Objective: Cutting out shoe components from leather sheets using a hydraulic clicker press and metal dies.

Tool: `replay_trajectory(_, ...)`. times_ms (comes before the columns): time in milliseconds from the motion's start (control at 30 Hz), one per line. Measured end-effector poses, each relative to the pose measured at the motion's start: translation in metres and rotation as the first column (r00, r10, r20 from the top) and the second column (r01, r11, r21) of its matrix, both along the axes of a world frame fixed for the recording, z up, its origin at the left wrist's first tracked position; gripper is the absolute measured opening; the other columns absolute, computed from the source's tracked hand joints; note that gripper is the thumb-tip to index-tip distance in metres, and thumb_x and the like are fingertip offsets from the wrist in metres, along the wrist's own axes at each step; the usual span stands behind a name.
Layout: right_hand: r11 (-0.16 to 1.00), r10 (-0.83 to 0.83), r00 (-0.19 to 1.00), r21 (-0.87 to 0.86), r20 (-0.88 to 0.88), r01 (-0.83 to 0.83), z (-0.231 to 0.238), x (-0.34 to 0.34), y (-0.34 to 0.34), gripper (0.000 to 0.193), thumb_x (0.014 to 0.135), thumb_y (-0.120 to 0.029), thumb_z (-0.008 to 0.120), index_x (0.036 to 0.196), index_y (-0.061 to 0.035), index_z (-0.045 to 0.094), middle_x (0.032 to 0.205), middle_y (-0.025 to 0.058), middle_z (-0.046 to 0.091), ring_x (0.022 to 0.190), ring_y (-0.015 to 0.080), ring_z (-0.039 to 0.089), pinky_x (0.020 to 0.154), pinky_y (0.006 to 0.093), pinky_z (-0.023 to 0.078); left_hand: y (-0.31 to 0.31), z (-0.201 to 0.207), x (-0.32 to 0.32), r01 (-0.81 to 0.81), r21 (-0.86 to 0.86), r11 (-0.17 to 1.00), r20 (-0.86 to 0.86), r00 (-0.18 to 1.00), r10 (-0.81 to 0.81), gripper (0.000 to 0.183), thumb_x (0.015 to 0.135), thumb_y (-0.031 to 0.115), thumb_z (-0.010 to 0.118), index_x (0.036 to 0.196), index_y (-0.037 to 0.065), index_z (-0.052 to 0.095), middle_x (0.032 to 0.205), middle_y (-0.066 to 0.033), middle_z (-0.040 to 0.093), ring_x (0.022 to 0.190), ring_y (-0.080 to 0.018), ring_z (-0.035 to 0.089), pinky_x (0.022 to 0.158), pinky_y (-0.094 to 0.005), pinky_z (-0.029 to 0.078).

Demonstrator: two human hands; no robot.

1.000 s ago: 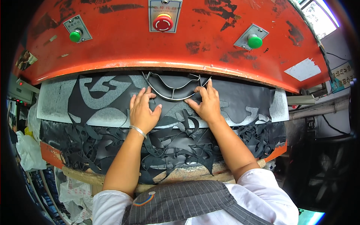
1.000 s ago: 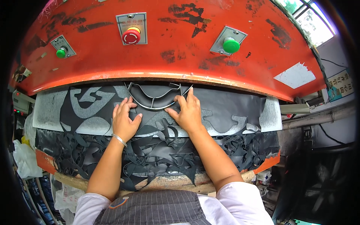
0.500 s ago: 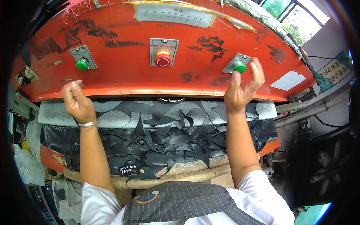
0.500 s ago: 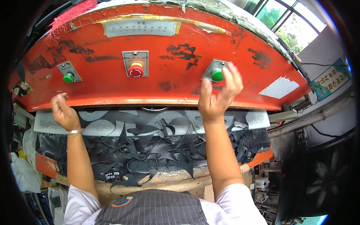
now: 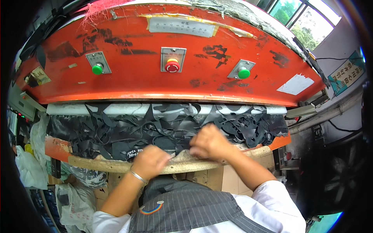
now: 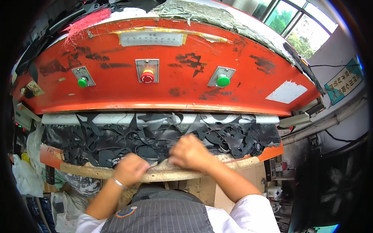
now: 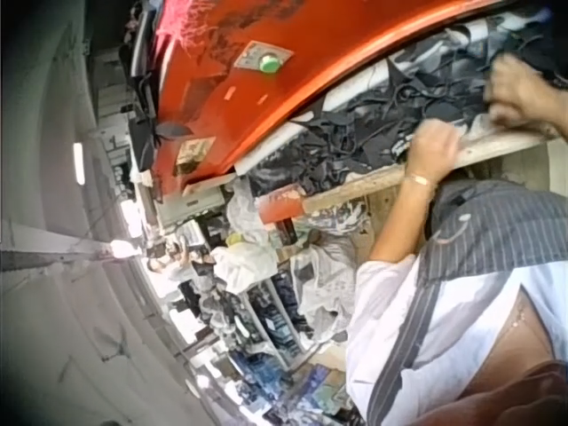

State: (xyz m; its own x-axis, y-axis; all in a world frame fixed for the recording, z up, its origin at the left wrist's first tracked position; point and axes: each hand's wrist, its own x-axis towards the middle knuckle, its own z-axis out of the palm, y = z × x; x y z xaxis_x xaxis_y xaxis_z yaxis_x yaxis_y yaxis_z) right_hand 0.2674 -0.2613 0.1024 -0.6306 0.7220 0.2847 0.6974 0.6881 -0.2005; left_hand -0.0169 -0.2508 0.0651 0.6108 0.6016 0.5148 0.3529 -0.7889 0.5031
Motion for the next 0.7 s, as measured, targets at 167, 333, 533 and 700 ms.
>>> replay_trajectory(167, 0.972, -0.146, 0.988, -0.18, 0.04, 0.151, -0.056, -0.003, -0.091, 0.048, 0.072, -0.025, 0.071, 0.113, -0.003, 0.061, 0.099, 0.0091, 0.06, 0.093, 0.0275, 0.057, 0.081, 0.0367, 0.047, -0.065, -0.019, 0.051, -0.214, -0.151, 0.965, -0.211, 0.961, 0.18, 0.026, 0.079, 0.028, 0.07, 0.093, 0.006, 0.07, 0.089, -0.0094, 0.066, 0.083, -0.0293, 0.062, 0.075, -0.0393, 0.05)
replay_trajectory(333, 0.965, -0.216, 0.976, -0.148, 0.027, 0.217, -0.062, -0.006, -0.09, 0.039, 0.068, -0.01, 0.066, 0.106, -0.0021, 0.061, 0.094, 0.0102, 0.057, 0.093, 0.0284, 0.056, 0.079, 0.0363, 0.049, -0.062, -0.025, 0.068, -0.338, -0.146, 0.93, -0.192, 0.932, 0.309, 0.02, 0.074, 0.025, 0.069, 0.077, 0.006, 0.067, 0.077, -0.0099, 0.063, 0.078, -0.0315, 0.059, 0.072, -0.0409, 0.048)
replay_trajectory(533, 0.891, 0.197, 0.978, -0.429, 0.066, -0.151, -0.033, 0.027, -0.047, 0.046, 0.072, -0.024, 0.072, 0.111, -0.0013, 0.062, 0.099, 0.0148, 0.062, 0.095, 0.0322, 0.061, 0.08, 0.0391, 0.051, -0.054, -0.027, 0.068, -0.35, -0.183, 0.919, -0.252, 0.92, 0.3, 0.02, 0.072, 0.029, 0.069, 0.073, 0.008, 0.068, 0.076, -0.0071, 0.064, 0.075, -0.0271, 0.059, 0.069, -0.0394, 0.043)
replay_trajectory(700, 0.943, 0.307, 0.89, -0.236, 0.337, -0.236, 0.033, 0.047, 0.108, 0.034, 0.074, -0.019, 0.066, 0.106, -0.0065, 0.067, 0.1, 0.0103, 0.067, 0.098, 0.0317, 0.062, 0.08, 0.0405, 0.052, -0.025, -0.008, 0.058, -0.246, -0.283, 0.927, -0.382, 0.916, 0.126, 0.019, 0.075, 0.032, 0.072, 0.074, 0.013, 0.073, 0.078, -0.0021, 0.066, 0.075, -0.0219, 0.058, 0.075, -0.0363, 0.039)
